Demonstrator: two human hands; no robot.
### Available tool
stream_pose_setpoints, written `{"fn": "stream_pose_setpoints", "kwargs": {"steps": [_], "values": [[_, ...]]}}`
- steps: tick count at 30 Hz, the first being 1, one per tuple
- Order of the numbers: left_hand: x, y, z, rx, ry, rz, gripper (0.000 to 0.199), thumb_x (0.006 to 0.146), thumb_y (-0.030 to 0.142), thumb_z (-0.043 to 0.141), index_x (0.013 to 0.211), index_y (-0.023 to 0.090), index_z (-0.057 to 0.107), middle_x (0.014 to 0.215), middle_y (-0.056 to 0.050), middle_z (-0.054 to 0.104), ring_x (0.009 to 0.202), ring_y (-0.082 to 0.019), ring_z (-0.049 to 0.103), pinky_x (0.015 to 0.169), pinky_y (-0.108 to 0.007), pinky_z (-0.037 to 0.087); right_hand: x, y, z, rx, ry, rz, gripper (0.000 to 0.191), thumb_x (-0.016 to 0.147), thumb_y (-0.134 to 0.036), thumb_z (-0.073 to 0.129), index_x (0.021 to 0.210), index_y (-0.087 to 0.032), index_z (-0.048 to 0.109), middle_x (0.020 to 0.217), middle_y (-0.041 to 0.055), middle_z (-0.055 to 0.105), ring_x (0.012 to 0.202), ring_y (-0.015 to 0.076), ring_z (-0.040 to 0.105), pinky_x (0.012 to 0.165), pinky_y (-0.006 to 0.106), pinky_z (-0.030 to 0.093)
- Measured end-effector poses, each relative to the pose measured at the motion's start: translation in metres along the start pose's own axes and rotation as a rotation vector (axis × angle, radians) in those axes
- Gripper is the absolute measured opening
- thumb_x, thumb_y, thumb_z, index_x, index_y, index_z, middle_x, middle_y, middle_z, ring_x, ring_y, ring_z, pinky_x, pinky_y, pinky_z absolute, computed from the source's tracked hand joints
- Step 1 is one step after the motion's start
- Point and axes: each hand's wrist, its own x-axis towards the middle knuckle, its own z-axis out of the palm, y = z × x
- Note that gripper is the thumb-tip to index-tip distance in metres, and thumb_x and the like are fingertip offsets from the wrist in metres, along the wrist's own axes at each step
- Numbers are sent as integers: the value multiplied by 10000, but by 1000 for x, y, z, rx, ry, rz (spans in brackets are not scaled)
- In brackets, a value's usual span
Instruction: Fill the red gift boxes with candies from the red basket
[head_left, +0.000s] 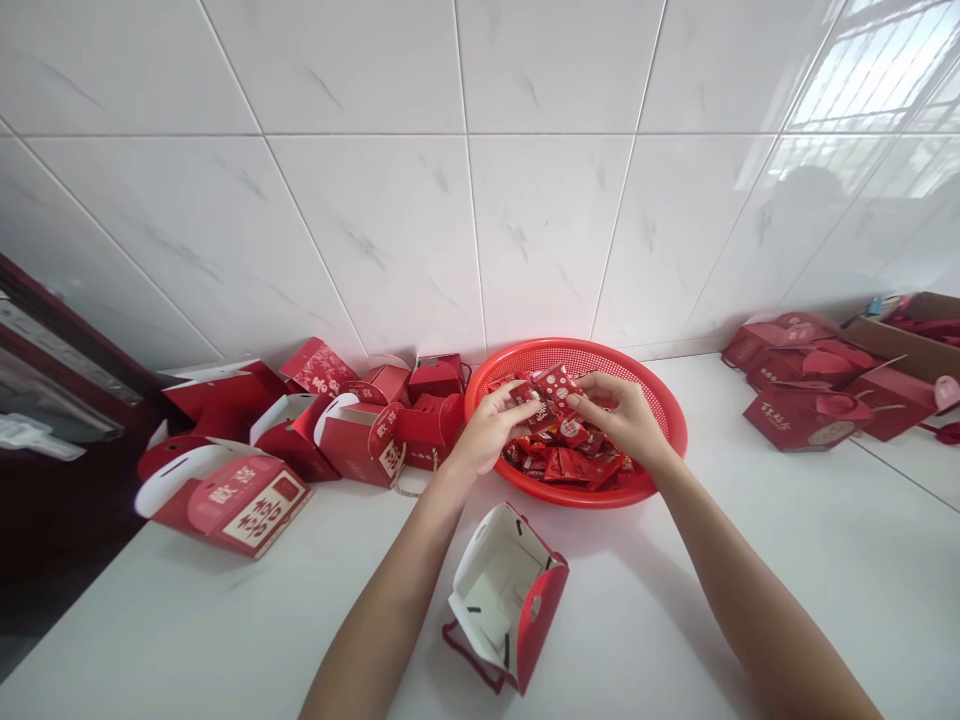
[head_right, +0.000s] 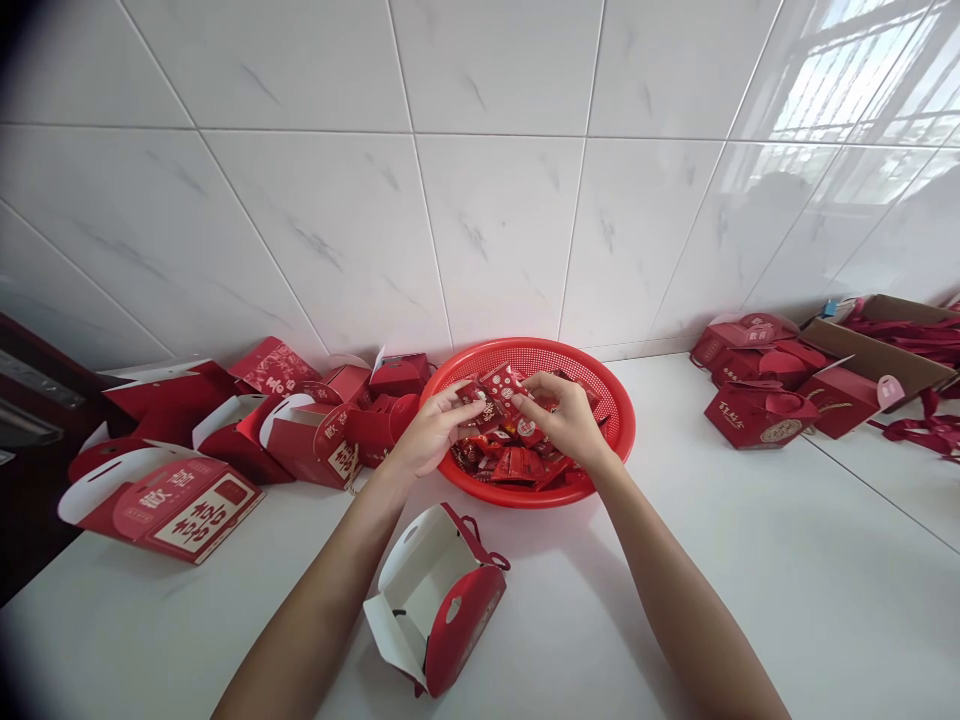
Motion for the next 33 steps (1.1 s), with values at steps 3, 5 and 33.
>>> {"fn": "stream_pose_setpoints", "kwargs": {"steps": [3, 5, 33], "values": [[0, 1, 1, -14, 11, 2, 367, 644, 316, 891, 940, 184, 719, 929, -26, 753, 875, -214, 735, 750, -309, 602, 0, 0, 0, 5, 8, 5, 300, 864, -494, 689, 893, -196, 672, 837, 61, 727, 793, 232, 699, 706, 355, 561], [0, 1, 1, -10, 20, 9, 363, 651, 348, 894, 928, 180, 730, 920, -33, 753, 874, -213, 730, 733, -306, 608, 0, 1, 0, 10, -1, 4, 307, 864, -500, 690, 890, -194, 675, 841, 61, 726, 785, 227, 696, 712, 354, 560], [0, 1, 4, 8, 64, 38, 392, 621, 458, 900, 856, 168, 780, 791, -26, 749, 716, -149, 663, 627, -245, 547, -1, 0, 1, 49, -133, 37, 295, 855, -476, 709, 839, -189, 640, 772, 20, 665, 668, 182, 679, 594, 295, 535]]}}
